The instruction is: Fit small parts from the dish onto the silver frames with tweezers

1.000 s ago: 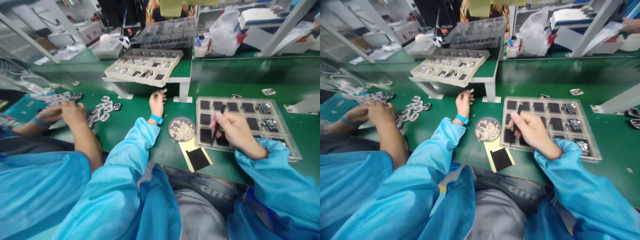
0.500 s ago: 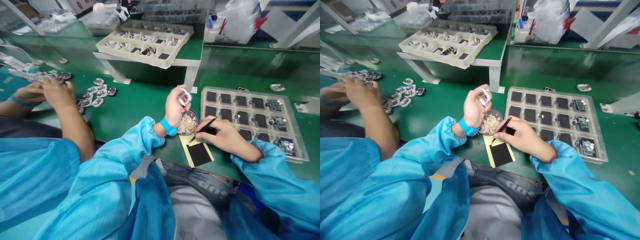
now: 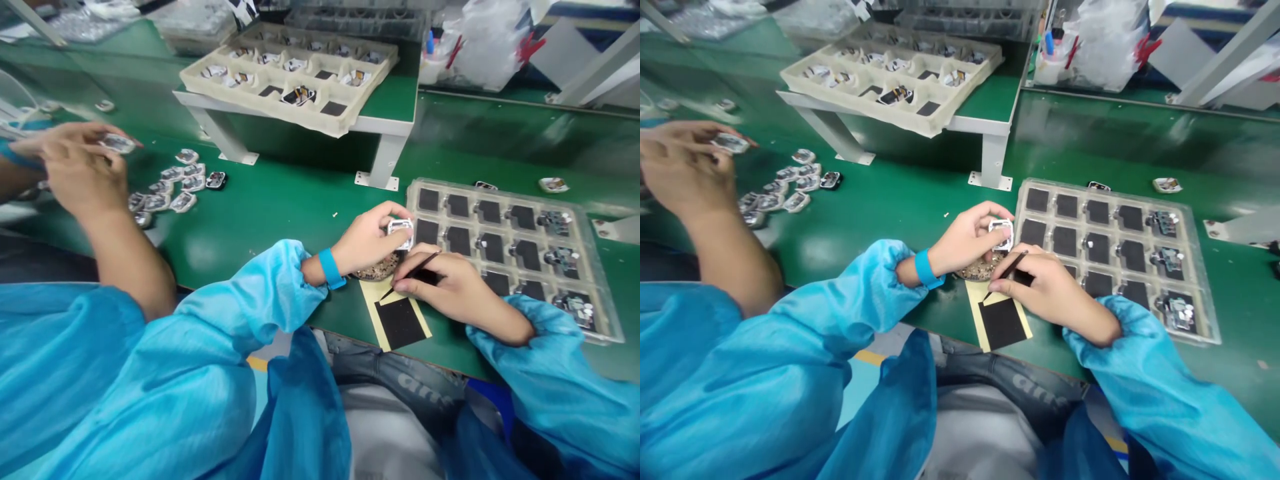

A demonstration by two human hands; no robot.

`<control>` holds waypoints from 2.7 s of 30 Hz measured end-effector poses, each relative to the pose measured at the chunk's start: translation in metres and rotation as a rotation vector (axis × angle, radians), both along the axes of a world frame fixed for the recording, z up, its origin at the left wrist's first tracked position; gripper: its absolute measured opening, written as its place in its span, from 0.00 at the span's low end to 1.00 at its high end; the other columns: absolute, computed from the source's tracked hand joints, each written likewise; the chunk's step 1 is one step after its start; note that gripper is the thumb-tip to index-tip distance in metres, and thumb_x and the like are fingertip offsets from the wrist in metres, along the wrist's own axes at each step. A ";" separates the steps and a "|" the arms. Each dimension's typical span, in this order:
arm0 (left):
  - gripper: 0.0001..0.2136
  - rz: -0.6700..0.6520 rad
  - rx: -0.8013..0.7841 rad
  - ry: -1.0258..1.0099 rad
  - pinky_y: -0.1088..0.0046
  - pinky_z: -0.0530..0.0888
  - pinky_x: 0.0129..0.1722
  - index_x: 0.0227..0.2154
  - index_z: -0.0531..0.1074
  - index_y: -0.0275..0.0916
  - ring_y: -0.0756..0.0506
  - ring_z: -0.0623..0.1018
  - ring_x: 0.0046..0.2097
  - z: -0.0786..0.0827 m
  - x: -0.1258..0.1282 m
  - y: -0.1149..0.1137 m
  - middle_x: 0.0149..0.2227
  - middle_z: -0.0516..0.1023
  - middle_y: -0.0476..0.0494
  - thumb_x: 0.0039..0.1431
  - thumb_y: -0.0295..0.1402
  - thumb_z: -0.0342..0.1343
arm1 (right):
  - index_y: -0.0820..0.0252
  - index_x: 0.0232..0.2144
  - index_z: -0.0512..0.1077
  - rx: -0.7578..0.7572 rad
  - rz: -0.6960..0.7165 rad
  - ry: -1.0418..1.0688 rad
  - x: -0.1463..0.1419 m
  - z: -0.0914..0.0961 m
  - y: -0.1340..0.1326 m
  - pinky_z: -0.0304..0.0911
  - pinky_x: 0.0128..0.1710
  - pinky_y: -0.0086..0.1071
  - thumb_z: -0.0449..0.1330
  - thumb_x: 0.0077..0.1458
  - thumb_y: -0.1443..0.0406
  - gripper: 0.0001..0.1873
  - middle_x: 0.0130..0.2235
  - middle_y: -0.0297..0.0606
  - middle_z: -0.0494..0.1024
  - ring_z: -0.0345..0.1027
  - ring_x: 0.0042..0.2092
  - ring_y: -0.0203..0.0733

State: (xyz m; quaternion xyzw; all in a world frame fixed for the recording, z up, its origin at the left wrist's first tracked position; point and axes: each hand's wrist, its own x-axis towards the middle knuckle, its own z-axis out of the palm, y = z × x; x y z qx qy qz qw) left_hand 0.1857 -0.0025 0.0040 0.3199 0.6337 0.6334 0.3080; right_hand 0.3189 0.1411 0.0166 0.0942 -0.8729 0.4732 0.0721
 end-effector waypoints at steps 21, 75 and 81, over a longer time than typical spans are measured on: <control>0.10 0.007 -0.090 0.123 0.79 0.67 0.19 0.44 0.74 0.41 0.52 0.73 0.21 -0.008 0.006 -0.006 0.29 0.76 0.48 0.62 0.38 0.59 | 0.49 0.35 0.77 0.140 -0.444 0.646 0.001 0.005 0.032 0.72 0.41 0.47 0.70 0.54 0.63 0.06 0.33 0.35 0.84 0.77 0.38 0.48; 0.12 0.047 -0.033 0.286 0.77 0.69 0.24 0.49 0.75 0.39 0.52 0.72 0.24 -0.011 0.006 -0.009 0.30 0.77 0.48 0.64 0.35 0.57 | 0.49 0.41 0.80 0.189 -0.343 0.669 0.000 0.003 0.027 0.73 0.40 0.45 0.71 0.51 0.71 0.15 0.37 0.34 0.85 0.76 0.40 0.47; 0.14 0.032 0.010 0.227 0.79 0.71 0.27 0.50 0.74 0.37 0.50 0.76 0.30 -0.011 0.007 -0.008 0.34 0.78 0.44 0.63 0.34 0.59 | 0.49 0.41 0.79 0.168 -0.351 0.719 0.001 0.004 0.027 0.72 0.41 0.45 0.72 0.51 0.70 0.15 0.37 0.35 0.85 0.77 0.40 0.47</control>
